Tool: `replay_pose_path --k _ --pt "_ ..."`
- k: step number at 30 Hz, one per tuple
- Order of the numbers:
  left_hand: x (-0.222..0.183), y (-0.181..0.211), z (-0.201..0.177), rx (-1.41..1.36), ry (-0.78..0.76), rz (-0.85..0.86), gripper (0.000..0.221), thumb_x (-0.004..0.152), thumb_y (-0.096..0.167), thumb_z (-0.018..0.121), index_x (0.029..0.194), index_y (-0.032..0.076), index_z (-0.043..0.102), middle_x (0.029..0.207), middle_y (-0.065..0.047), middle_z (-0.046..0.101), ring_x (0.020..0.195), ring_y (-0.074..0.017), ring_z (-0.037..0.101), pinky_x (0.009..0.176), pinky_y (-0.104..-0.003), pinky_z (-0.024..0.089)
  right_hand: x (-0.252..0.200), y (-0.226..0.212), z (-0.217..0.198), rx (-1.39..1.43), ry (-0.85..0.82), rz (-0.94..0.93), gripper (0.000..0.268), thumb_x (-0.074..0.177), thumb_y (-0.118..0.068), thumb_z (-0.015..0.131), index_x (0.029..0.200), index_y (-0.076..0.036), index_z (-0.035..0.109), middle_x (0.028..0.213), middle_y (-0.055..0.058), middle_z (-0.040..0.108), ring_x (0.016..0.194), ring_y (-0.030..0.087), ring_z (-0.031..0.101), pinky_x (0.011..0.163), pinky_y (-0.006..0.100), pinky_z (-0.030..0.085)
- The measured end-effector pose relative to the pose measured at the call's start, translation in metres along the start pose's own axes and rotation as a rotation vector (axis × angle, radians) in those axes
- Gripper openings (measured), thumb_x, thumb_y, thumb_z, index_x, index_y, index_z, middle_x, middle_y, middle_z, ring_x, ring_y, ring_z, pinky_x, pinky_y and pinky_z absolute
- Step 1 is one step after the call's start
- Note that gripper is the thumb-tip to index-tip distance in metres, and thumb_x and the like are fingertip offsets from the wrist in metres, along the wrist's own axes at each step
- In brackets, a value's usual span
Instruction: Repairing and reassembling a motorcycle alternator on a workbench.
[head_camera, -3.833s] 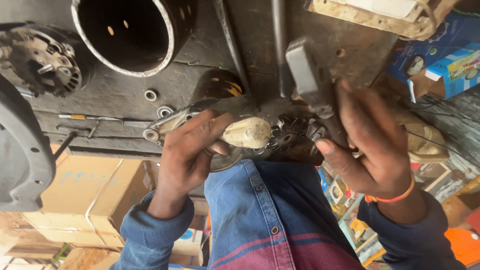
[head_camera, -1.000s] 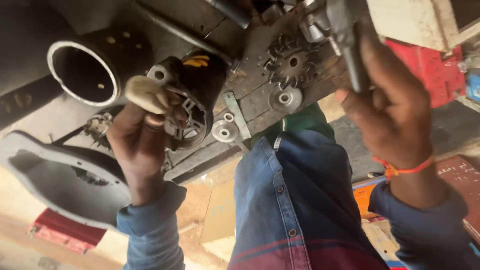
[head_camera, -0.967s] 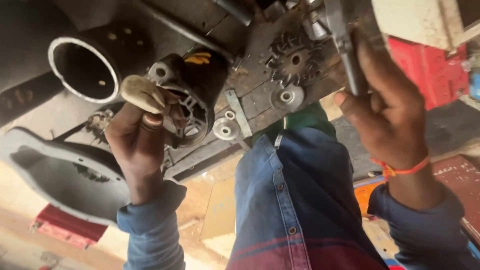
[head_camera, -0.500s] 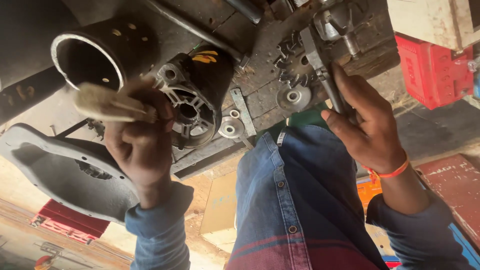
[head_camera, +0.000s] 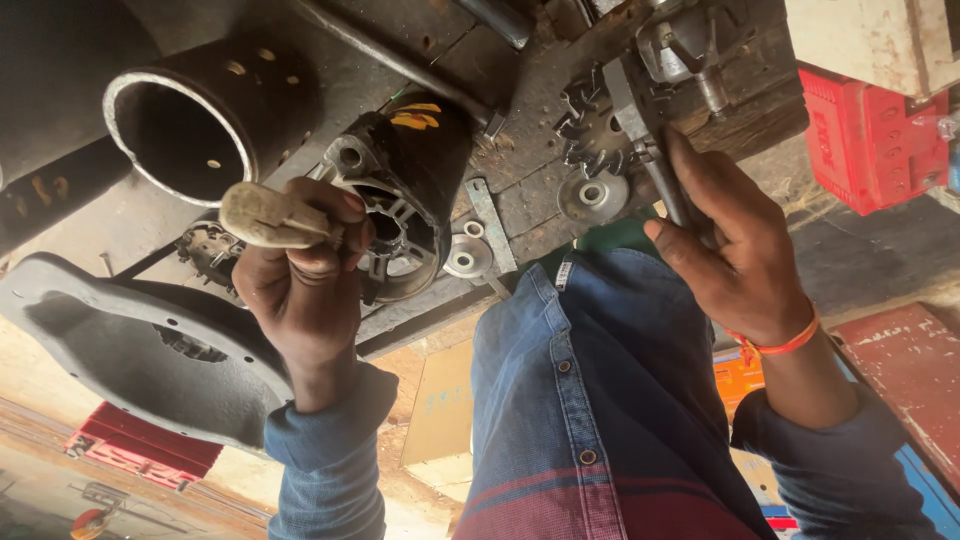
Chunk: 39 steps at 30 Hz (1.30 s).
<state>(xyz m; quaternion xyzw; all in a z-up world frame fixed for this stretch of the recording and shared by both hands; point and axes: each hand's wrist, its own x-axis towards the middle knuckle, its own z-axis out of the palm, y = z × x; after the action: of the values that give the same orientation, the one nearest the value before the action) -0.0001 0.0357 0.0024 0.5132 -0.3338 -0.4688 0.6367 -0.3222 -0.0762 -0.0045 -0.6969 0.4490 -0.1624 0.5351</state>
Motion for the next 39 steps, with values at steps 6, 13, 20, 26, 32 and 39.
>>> replay_pose_path --k 6,13,20,26,32,39 --pt "0.008 0.000 0.004 0.120 -0.027 -0.074 0.023 0.108 0.030 0.061 0.103 0.008 0.063 0.103 -0.009 0.067 0.080 -0.0118 0.059 0.066 -0.027 0.050 0.019 -0.017 -0.008 0.194 -0.046 0.014 0.066 0.096 0.000 0.066 0.157 0.004 0.040 0.119 0.010 0.058 0.090 0.012 0.054 0.071 0.025 0.049" --pt "0.019 0.003 0.008 0.496 -0.243 -0.078 0.030 0.113 0.027 0.057 0.121 0.000 0.069 0.094 -0.008 0.070 0.076 -0.0126 0.064 0.064 -0.024 0.050 0.052 -0.055 -0.025 -0.156 -0.191 -0.365 0.067 0.093 -0.004 0.072 0.153 0.003 0.043 0.118 0.017 0.060 0.092 0.022 0.059 0.081 0.036 0.050" --pt "0.031 0.022 0.031 0.817 -0.276 -0.226 0.027 0.101 0.021 0.066 0.114 -0.003 0.069 0.080 -0.012 0.075 0.056 -0.0152 0.065 0.051 -0.032 0.048 0.038 -0.035 -0.013 -0.088 -0.178 -0.310 0.067 0.094 -0.005 0.072 0.154 0.001 0.044 0.116 0.015 0.059 0.093 0.022 0.060 0.082 0.036 0.051" --pt "0.030 0.014 0.033 0.996 -0.354 0.086 0.020 0.110 0.016 0.061 0.110 0.000 0.073 0.103 -0.015 0.076 0.075 -0.0185 0.076 0.058 -0.028 0.058 0.024 -0.023 -0.008 -0.001 -0.190 -0.162 0.067 0.092 -0.005 0.072 0.153 0.001 0.044 0.129 0.019 0.060 0.097 0.023 0.066 0.082 0.032 0.054" --pt "0.045 0.029 0.052 1.234 -0.342 0.268 0.015 0.096 0.019 0.079 0.096 0.004 0.078 0.089 -0.009 0.080 0.090 -0.0316 0.070 0.089 -0.043 0.048 0.020 -0.019 -0.004 -0.040 -0.125 -0.238 0.067 0.089 -0.003 0.072 0.150 0.002 0.044 0.126 0.023 0.057 0.107 0.033 0.062 0.090 0.039 0.051" --pt "0.058 0.029 0.040 1.221 -0.279 0.275 0.017 0.099 0.017 0.070 0.087 0.008 0.077 0.093 -0.011 0.079 0.102 -0.0253 0.076 0.117 -0.060 0.022 0.017 -0.014 -0.006 -0.009 -0.137 -0.147 0.067 0.093 -0.004 0.073 0.154 0.001 0.045 0.121 0.016 0.060 0.083 0.020 0.060 0.075 0.032 0.051"
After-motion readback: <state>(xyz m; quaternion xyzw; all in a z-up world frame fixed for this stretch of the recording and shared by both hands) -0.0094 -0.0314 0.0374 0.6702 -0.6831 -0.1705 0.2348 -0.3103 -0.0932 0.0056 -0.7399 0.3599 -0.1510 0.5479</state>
